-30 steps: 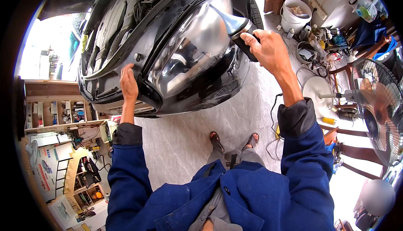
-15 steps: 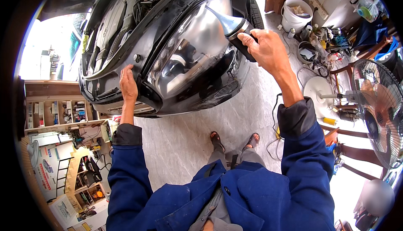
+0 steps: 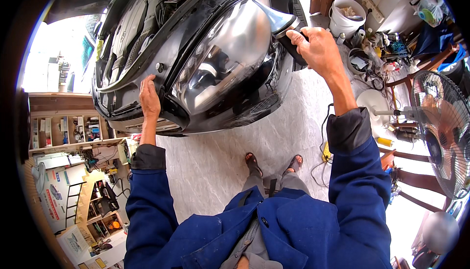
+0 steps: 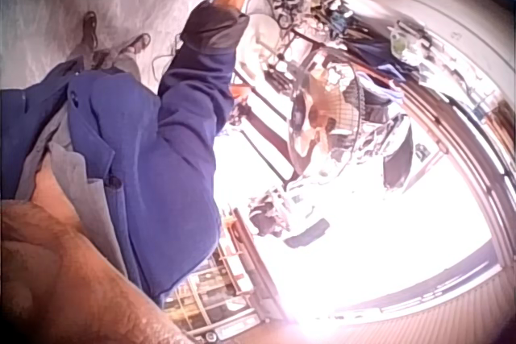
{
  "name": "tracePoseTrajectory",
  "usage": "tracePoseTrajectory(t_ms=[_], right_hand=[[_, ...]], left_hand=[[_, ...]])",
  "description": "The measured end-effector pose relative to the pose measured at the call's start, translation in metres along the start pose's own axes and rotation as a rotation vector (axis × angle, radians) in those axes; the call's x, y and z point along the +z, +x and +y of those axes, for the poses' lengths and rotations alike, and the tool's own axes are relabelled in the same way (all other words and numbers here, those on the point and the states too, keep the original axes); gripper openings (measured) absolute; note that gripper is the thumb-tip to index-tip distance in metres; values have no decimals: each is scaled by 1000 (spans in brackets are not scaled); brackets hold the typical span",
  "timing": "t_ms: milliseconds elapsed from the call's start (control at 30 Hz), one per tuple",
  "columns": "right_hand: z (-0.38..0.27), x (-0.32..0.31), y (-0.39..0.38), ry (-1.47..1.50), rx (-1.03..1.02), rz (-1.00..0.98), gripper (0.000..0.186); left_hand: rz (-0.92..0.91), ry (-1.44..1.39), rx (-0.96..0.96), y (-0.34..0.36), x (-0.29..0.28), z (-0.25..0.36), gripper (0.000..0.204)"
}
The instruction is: The person uses a handheld electric cleaning tool to clean the surface of a car's headlight. They move the tool in circular and sweeping motions across the headlight lens, focusing on the area around the front grille and the headlight assembly.
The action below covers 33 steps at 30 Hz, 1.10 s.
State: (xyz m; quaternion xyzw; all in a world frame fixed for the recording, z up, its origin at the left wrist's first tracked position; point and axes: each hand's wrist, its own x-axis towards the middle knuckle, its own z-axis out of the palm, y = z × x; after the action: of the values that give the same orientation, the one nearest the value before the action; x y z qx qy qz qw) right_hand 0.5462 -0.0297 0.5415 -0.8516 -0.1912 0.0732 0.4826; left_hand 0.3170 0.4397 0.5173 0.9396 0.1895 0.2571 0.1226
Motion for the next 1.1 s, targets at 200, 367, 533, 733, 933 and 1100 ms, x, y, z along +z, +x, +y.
tracePoseTrajectory(t_ms=[200,367,533,733,933,1100], right_hand=[[3,-3,3,-3,29,17,49],[0,-2,-1,53,-17,-16,50],[2,-2,3,22,1,-25,52],[8,-2,7,11,30,0,52],[15,-5,13,32,35,0,52],[22,-3,16,11,40,24,53]], left_hand=[[-6,-10,-6,0,0,1,33],[-9,-18,-11,0,-1,2,33],[-25,-21,-43,0,-1,3,33],[-24,-25,-46,0,-1,2,32],[-18,-40,-39,0,-1,3,33],[-17,-37,-19,0,-1,2,33]])
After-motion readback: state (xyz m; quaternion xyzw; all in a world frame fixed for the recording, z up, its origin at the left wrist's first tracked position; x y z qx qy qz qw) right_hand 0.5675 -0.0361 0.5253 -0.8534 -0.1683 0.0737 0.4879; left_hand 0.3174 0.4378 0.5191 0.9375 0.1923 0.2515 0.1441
